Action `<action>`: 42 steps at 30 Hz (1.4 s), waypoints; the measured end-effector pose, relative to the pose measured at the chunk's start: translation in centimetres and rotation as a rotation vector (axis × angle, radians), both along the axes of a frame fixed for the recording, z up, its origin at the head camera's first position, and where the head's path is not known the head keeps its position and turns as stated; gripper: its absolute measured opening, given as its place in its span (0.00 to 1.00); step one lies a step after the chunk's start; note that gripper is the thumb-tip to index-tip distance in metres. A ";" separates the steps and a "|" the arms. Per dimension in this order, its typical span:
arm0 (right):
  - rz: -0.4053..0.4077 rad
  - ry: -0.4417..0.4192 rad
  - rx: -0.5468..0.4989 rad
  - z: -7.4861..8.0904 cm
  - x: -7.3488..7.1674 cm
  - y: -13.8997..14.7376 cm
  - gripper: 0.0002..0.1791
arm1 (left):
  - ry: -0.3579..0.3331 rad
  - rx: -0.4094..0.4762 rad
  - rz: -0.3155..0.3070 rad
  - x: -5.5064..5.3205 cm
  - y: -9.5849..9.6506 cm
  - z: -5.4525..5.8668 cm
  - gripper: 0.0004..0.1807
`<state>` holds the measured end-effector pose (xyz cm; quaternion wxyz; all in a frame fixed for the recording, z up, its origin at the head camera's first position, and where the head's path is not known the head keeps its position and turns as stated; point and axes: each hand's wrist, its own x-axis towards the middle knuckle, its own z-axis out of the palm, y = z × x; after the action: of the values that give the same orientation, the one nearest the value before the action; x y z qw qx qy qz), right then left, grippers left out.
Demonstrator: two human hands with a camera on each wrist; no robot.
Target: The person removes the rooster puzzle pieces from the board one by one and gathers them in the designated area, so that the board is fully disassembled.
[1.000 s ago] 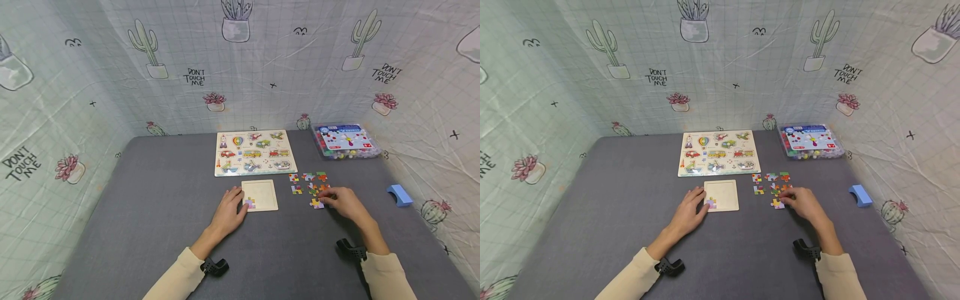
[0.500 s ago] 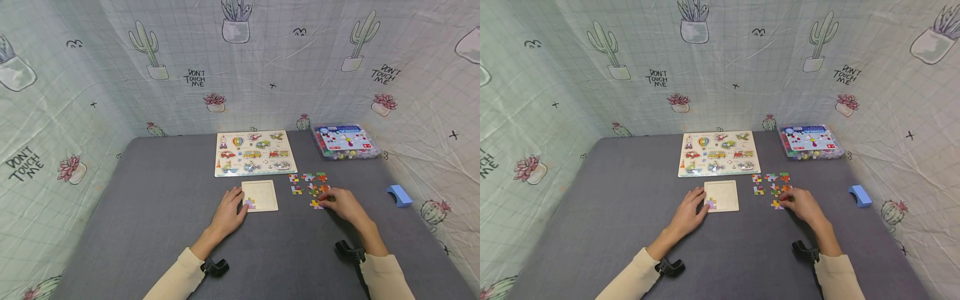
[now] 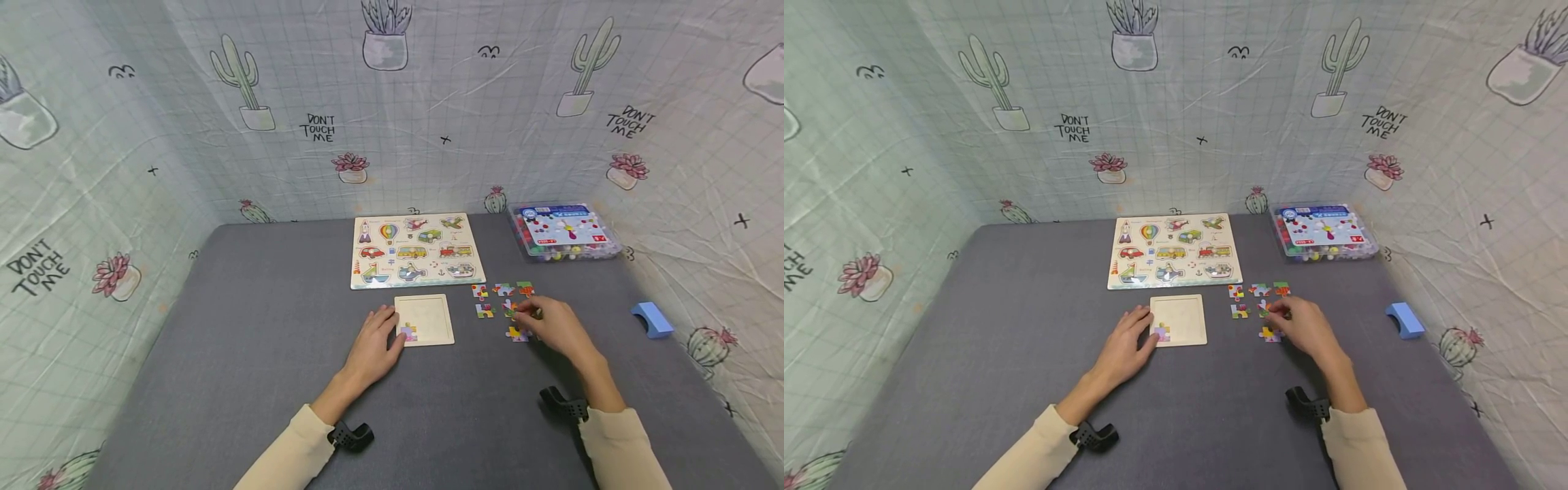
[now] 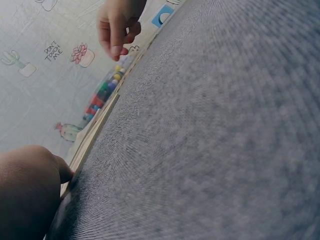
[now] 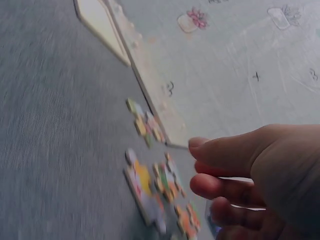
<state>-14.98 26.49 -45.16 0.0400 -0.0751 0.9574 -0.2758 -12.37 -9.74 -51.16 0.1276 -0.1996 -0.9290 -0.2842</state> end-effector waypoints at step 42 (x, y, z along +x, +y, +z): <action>0.264 0.135 -0.110 -1.4 -1.5 -14.0 0.11 | 0.009 0.014 0.024 -0.1 0.0 0.2 0.20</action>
<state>-16.52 12.52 -46.54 0.0070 -0.2206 0.9233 -0.3143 -12.45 -9.70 -50.96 0.1364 -0.1885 -0.9288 -0.2883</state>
